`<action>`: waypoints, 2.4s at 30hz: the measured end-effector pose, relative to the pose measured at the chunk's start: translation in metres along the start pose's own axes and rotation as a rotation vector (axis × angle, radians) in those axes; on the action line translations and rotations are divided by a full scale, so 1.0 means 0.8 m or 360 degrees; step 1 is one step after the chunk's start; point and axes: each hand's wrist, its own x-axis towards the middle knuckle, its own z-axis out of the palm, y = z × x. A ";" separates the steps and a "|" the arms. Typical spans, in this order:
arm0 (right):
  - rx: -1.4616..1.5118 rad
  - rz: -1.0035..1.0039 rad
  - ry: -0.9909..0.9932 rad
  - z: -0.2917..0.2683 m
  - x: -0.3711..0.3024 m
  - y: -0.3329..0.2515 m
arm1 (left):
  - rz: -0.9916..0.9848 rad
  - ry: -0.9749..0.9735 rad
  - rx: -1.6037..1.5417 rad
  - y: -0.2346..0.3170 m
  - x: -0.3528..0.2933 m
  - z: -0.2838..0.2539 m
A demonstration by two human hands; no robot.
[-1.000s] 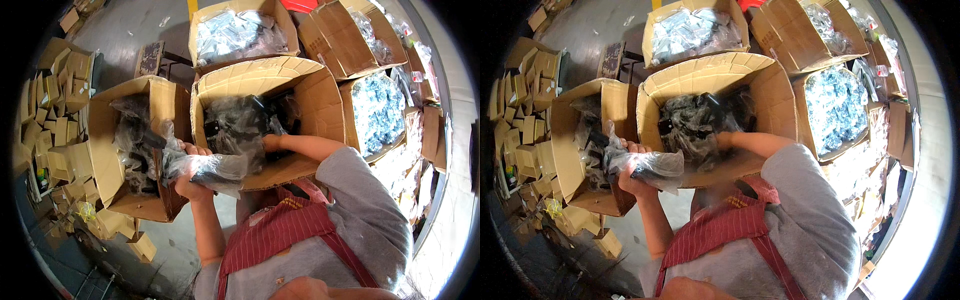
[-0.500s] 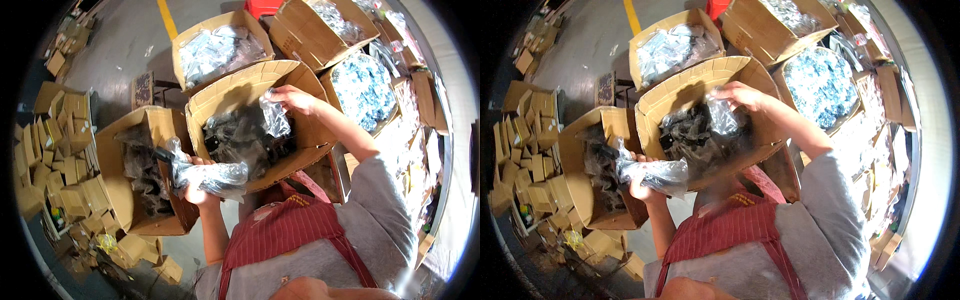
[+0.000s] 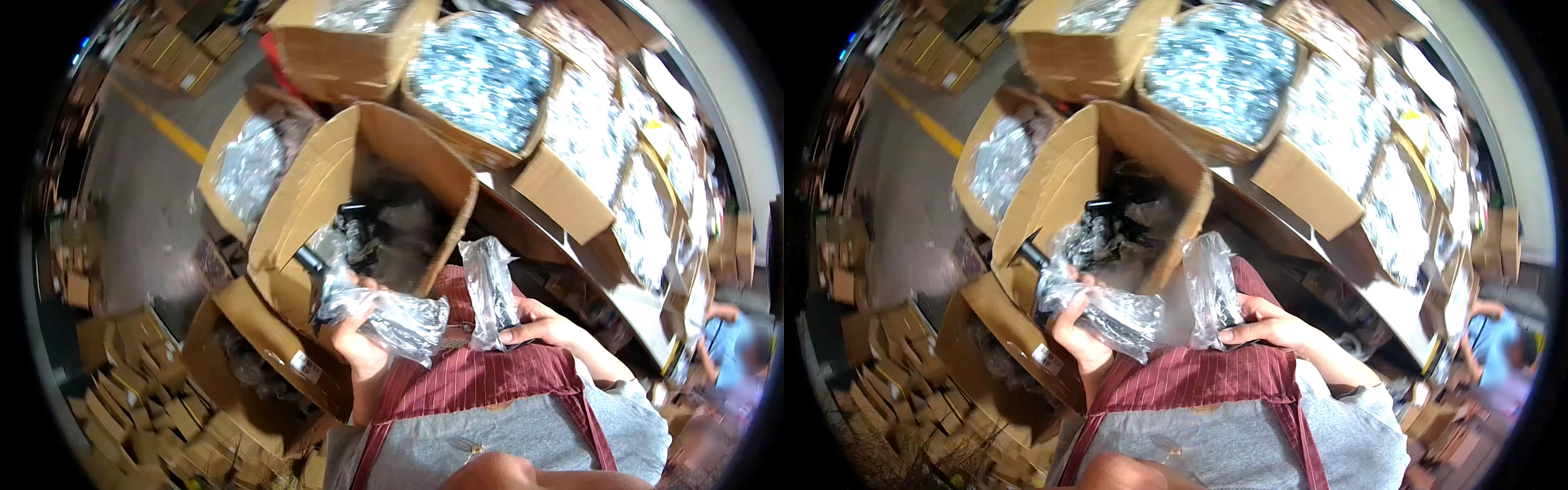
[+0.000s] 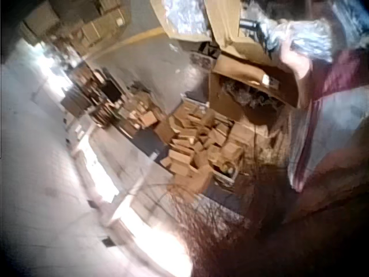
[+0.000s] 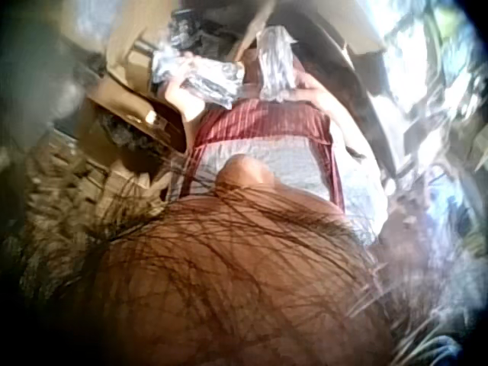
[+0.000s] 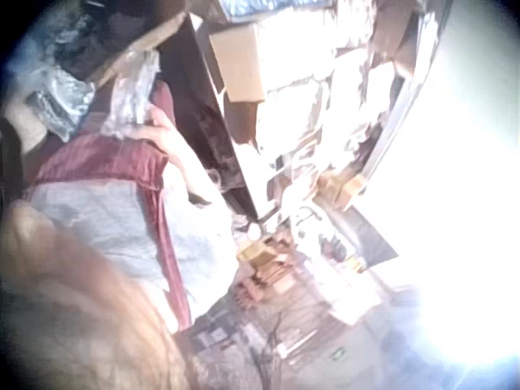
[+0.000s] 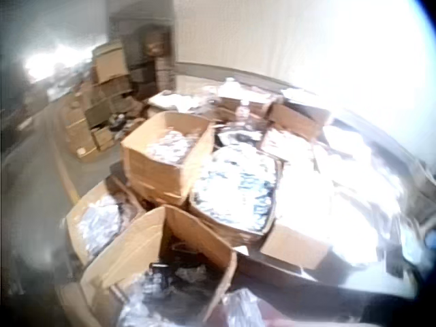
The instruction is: The person repeatedly picks bubble-wrapped items from a large cardboard box, places them on a digital scale, and then transfers them into smaller cardboard boxes. The process is continuous and repetitive throughout the clip.
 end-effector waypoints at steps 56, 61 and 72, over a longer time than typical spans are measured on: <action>0.1622 -0.1316 0.2218 -0.651 -0.600 0.304 | -0.1142 -0.0811 0.0613 -0.781 -0.074 0.373; 0.1934 -0.1376 0.1639 -0.624 -0.605 0.301 | -0.0863 -0.0782 0.0757 -0.780 -0.069 0.378; 0.1793 -0.1899 0.1823 -0.621 -0.892 0.277 | -0.0826 -0.0788 0.0854 -0.840 -0.139 0.442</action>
